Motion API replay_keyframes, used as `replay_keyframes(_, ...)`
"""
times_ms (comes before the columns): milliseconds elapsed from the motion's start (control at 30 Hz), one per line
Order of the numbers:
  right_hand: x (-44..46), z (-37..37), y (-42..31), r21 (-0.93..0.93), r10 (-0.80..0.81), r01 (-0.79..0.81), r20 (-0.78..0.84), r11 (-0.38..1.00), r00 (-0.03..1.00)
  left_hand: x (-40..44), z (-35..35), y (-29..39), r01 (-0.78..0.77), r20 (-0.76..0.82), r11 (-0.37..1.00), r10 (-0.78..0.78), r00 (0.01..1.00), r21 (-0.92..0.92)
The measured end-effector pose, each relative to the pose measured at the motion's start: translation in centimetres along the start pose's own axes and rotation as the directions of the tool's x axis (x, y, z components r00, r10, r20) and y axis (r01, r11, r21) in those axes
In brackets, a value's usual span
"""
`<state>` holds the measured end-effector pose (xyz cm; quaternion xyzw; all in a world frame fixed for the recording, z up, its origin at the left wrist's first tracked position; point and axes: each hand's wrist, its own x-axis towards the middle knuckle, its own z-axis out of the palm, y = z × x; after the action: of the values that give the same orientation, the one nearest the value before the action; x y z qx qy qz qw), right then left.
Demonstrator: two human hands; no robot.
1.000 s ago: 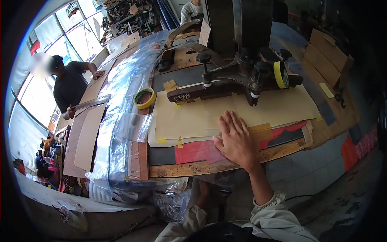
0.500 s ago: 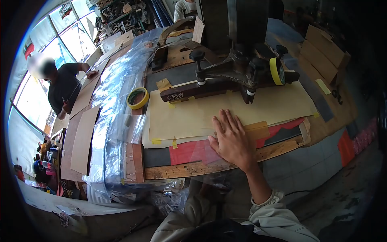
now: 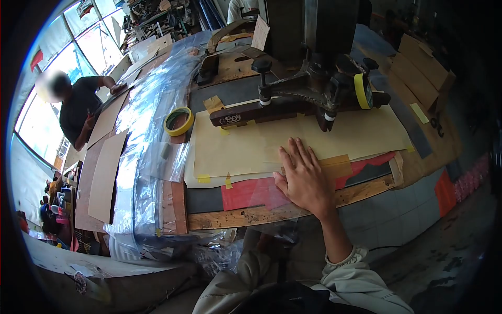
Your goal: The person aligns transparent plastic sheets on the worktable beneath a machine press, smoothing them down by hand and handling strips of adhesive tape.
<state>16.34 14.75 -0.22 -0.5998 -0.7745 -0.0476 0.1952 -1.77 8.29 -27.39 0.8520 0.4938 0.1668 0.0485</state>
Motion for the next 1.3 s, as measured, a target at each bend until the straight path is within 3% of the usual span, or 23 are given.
replay_keyframes(167,0.0,-0.1,0.0,0.018,0.007,-0.007,0.001,1.0,1.0,-1.2,0.7,0.1,-0.071,-0.053,0.996,0.074,0.996,0.052)
replay_keyframes(300,0.0,0.0,0.0,-0.006,-0.005,0.005,-0.004,1.0,1.0,-3.1,-3.6,1.6,-0.147,-0.36,0.988,0.151,0.92,0.039)
replay_keyframes(400,0.0,-0.1,0.1,-0.014,-0.007,0.007,-0.002,1.0,1.0,-2.3,-13.9,4.9,-0.208,-0.658,0.975,0.107,0.745,-0.076)
replay_keyframes(500,0.0,0.0,0.0,-0.004,-0.002,0.002,0.0,1.0,1.0,-0.1,-16.1,5.1,-0.019,-0.866,0.996,0.088,0.493,0.091)
replay_keyframes(600,0.0,-0.1,0.0,0.001,-0.002,0.002,-0.008,1.0,1.0,2.6,-18.1,5.1,0.083,-0.767,0.989,0.044,0.64,0.126)
replay_keyframes(700,0.0,-0.1,0.0,0.008,-0.007,0.008,-0.019,1.0,1.0,4.2,-17.7,5.4,0.065,-0.749,0.996,-0.087,0.657,-0.058)
replay_keyframes(1300,0.0,0.0,0.0,0.008,-0.016,0.016,-0.032,1.0,0.999,4.5,-17.1,5.0,0.065,-0.795,0.998,-0.055,0.604,-0.02)
